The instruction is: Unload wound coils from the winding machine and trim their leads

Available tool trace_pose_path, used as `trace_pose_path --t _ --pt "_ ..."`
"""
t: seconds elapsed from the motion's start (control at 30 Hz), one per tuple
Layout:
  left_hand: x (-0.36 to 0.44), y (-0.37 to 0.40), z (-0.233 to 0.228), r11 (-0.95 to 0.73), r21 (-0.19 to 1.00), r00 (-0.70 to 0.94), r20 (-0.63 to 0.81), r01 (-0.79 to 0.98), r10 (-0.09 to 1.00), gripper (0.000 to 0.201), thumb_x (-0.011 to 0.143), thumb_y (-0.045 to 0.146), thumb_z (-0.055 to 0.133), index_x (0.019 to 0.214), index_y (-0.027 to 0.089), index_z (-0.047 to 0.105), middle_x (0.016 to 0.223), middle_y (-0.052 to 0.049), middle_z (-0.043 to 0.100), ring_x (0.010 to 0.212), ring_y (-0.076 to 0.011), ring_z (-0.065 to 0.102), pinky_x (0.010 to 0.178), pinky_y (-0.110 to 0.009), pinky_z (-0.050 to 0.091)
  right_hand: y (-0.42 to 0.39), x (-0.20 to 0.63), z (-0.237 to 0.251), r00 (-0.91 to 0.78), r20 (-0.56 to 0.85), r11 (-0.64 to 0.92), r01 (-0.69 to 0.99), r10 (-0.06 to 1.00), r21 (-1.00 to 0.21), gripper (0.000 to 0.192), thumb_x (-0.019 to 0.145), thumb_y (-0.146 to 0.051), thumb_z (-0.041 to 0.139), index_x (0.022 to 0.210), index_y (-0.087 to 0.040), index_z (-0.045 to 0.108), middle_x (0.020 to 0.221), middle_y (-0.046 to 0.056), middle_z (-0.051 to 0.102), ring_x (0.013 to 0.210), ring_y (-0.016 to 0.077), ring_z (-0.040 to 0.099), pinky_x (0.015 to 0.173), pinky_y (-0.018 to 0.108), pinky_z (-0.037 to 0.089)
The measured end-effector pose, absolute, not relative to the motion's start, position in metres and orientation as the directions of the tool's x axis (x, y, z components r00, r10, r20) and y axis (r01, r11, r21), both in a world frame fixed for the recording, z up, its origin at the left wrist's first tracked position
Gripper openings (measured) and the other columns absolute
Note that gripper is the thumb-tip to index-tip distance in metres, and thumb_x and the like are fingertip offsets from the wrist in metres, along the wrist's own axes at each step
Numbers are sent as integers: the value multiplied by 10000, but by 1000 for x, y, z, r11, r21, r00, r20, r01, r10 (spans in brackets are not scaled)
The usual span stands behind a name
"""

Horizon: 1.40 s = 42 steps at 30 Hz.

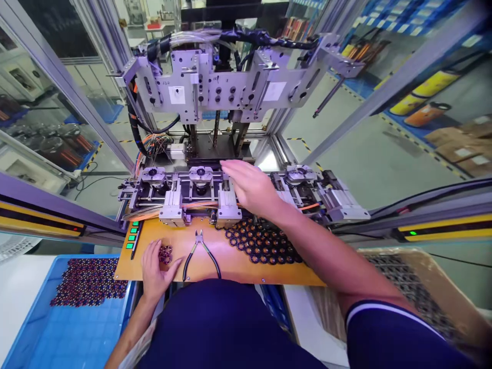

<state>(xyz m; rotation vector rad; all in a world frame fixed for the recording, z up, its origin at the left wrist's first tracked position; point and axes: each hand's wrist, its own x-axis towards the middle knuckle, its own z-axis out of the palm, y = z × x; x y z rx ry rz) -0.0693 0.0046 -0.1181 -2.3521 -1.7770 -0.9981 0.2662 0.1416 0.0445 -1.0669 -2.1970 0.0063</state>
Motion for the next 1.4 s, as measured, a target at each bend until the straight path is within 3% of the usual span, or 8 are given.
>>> trace_pose_path --t 0.13,0.3,0.57,0.77,0.93,1.03,1.17,1.4 --pt "-71 -10 -107 -347 362 132 503 865 854 859 750 381 796 1470 200 364 1344 -202 574 1292 -388 526 1053 -588 445 51 295 23 -249 713 652 663 655 -368 465 903 -99 547 1343 -247 578 1254 87 675 1171 253 629 1026 485 532" --pt "-53 -16 -75 -442 416 162 556 795 816 858 709 251 834 1458 201 417 1320 -185 603 1295 -373 528 1071 -589 437 -24 316 -57 -191 482 439 762 855 -476 202 908 -179 593 1067 -199 716 962 99 727 935 252 681 880 471 585" --pt "-5 -3 -35 -556 636 337 443 535 831 168 862 113 635 1006 183 686 795 -44 722 737 -175 682 715 -314 545 -55 311 -113 -98 305 266 771 947 -578 200 922 -170 552 1033 -188 718 1283 168 624 1253 335 541 993 590 492" --pt "28 3 -15 -487 739 459 269 465 846 26 844 176 693 824 179 678 682 1 681 608 -126 637 610 -242 518 -49 298 -100 -49 321 271 663 946 -698 216 936 -135 503 930 -178 715 1289 170 623 1302 327 500 1037 618 430" --pt "51 -3 0 -348 872 582 92 344 808 333 891 260 652 1212 174 654 858 -53 757 714 -156 704 689 -269 586 -50 257 -44 -17 356 323 463 934 -826 78 935 -225 604 935 -213 682 1274 112 618 1180 228 591 987 431 522" --pt "53 -10 5 -224 941 530 58 254 846 352 908 251 627 1254 192 648 981 -84 774 798 -178 730 727 -284 594 -47 237 -15 -2 357 351 190 934 -917 62 904 -194 657 937 -235 689 1230 86 640 1113 203 624 953 382 531" --pt "47 -16 7 -331 902 411 201 277 889 353 849 202 706 1200 231 684 1022 -77 765 892 -194 725 784 -295 585 -37 228 -3 -71 313 308 -78 947 -948 147 893 -132 648 971 -238 712 1226 82 642 1152 204 614 998 383 496" --pt "35 -16 14 -493 798 349 378 347 858 403 811 108 732 1189 230 666 1038 -70 720 969 -181 690 842 -301 575 -23 215 -8 -176 269 236 -190 947 -953 127 904 -144 639 960 -232 711 1207 86 641 1167 200 608 1025 383 478"
